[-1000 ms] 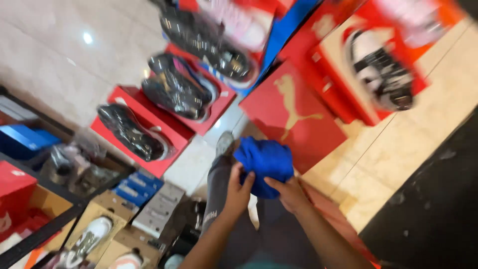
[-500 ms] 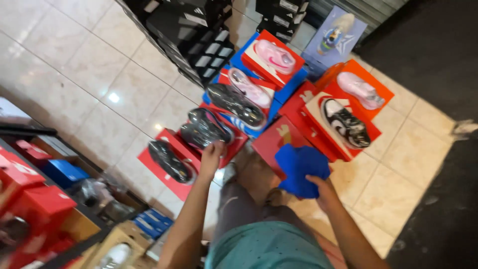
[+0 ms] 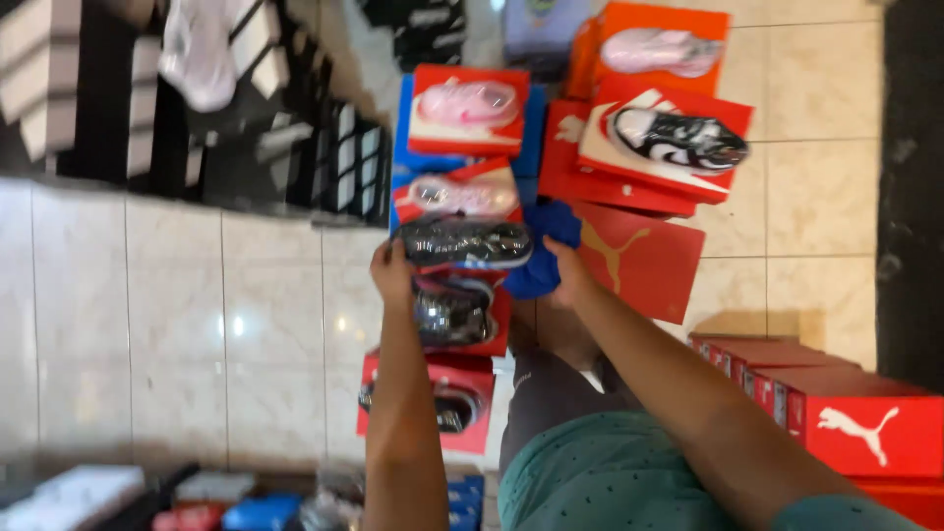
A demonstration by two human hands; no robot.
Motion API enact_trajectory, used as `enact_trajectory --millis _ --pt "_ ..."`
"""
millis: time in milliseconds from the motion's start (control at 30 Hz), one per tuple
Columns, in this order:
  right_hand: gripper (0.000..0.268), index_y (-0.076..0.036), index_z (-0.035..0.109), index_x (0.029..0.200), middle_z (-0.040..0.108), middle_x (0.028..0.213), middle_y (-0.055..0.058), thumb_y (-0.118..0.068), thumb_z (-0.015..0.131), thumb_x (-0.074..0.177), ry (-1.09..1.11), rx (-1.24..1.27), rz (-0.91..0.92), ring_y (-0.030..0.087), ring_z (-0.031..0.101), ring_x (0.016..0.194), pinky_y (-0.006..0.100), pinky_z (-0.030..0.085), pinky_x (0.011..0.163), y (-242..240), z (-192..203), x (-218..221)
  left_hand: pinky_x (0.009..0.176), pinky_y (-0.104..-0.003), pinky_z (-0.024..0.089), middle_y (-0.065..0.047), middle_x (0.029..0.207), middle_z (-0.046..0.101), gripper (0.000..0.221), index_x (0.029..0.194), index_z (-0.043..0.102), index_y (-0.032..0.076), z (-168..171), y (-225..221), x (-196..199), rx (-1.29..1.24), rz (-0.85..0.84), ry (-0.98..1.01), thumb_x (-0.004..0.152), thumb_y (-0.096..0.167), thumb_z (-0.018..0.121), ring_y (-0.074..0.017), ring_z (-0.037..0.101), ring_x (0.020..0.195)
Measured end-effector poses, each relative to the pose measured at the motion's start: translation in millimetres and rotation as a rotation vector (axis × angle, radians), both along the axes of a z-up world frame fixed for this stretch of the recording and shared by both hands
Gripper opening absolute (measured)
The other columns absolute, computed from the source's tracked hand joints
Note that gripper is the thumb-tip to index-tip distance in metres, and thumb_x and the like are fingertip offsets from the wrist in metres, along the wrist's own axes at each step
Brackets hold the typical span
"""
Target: Wiping down shoe boxes and shoes with a cloth to clean them
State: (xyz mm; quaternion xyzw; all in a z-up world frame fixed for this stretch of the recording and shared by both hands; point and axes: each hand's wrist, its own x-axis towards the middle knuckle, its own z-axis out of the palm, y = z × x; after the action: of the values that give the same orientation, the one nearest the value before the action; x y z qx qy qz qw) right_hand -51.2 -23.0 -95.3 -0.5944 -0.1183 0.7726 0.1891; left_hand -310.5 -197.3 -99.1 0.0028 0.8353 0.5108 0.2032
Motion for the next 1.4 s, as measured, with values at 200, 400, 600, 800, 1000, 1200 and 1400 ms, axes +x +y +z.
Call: enact_trajectory --millis 200,400,600,800,1000,1200,1400 --pt "0.076 -0.004 0.06 0.137 0.067 0.125 0.027 -0.033 0.094 0.076 0.004 -0.11 -0.196 0.043 0.068 0.114 0.061 0.056 0.095 17.8 72.4 77.2 0.071 -0.027 0.055 -0.005 0.095 0.057 0.026 0.101 0.061 0.011 157.0 -4.2 94.8 0.663 -0.011 -0.17 0.088 0.017 0.082 -0.0185 0.063 0.083" --pt "0.058 0.012 0.041 0.149 0.06 0.136 0.029 -0.019 0.045 0.1 0.476 0.217 -0.018 0.041 0.064 0.115 0.05 0.052 0.1 -12.9 256.3 216.0 0.11 -0.057 0.039 -0.022 0.144 0.055 0.072 0.138 0.052 0.011 241.7 4.6 153.3 1.258 -0.465 -0.919 0.067 0.0 0.053 -0.0425 0.052 0.129" --pt "0.06 0.004 0.048 0.141 0.064 0.122 0.019 -0.018 0.063 0.088 0.176 0.471 -0.655 0.029 0.064 0.1 0.043 0.054 0.092 -38.4 311.5 285.4 0.101 -0.041 0.046 -0.017 0.131 0.058 0.049 0.132 0.047 0.006 309.1 69.6 238.4 1.089 -0.9 -1.13 0.089 0.019 0.066 -0.0298 0.057 0.117" --pt "0.044 -0.005 0.052 0.139 0.063 0.13 0.009 -0.03 0.053 0.103 0.004 0.898 -0.845 0.017 0.062 0.112 0.037 0.048 0.107 -54.6 236.4 309.3 0.109 -0.046 0.044 -0.021 0.145 0.053 0.081 0.158 0.036 0.011 338.4 99.5 329.4 0.974 -0.873 -1.272 0.08 0.004 0.058 -0.0365 0.056 0.126" --pt "0.028 -0.012 0.068 0.103 0.067 0.097 0.008 -0.017 0.057 0.078 -0.486 1.863 0.224 0.029 0.06 0.08 0.04 0.049 0.075 -68.7 294.6 327.7 0.113 -0.041 0.035 -0.016 0.157 0.047 0.08 0.157 0.038 0.007 362.9 121.8 405.6 0.847 -0.615 -1.283 0.077 0.014 0.042 -0.0323 0.047 0.137" --pt "0.073 0.001 0.008 0.162 0.026 0.163 0.018 -0.037 0.041 0.108 -0.336 1.615 -0.435 0.031 0.033 0.147 0.041 0.025 0.125 -10.3 419.4 360.6 0.103 -0.068 0.045 -0.016 0.16 0.041 0.07 0.151 0.04 0.013 395.0 110.5 452.6 1.133 -0.831 -1.334 0.083 0.009 0.054 -0.0431 0.044 0.139" --pt "0.056 -0.018 0.062 0.143 0.026 0.166 0.019 -0.044 0.049 0.095 -0.675 2.125 0.344 0.043 0.01 0.157 0.067 0.001 0.126 -33.8 344.3 366.3 0.095 -0.04 0.05 -0.018 0.142 0.053 0.066 0.15 0.039 0.009 405.5 116.0 479.6 0.998 -0.831 -0.889 0.086 0.01 0.054 -0.0297 0.058 0.118"
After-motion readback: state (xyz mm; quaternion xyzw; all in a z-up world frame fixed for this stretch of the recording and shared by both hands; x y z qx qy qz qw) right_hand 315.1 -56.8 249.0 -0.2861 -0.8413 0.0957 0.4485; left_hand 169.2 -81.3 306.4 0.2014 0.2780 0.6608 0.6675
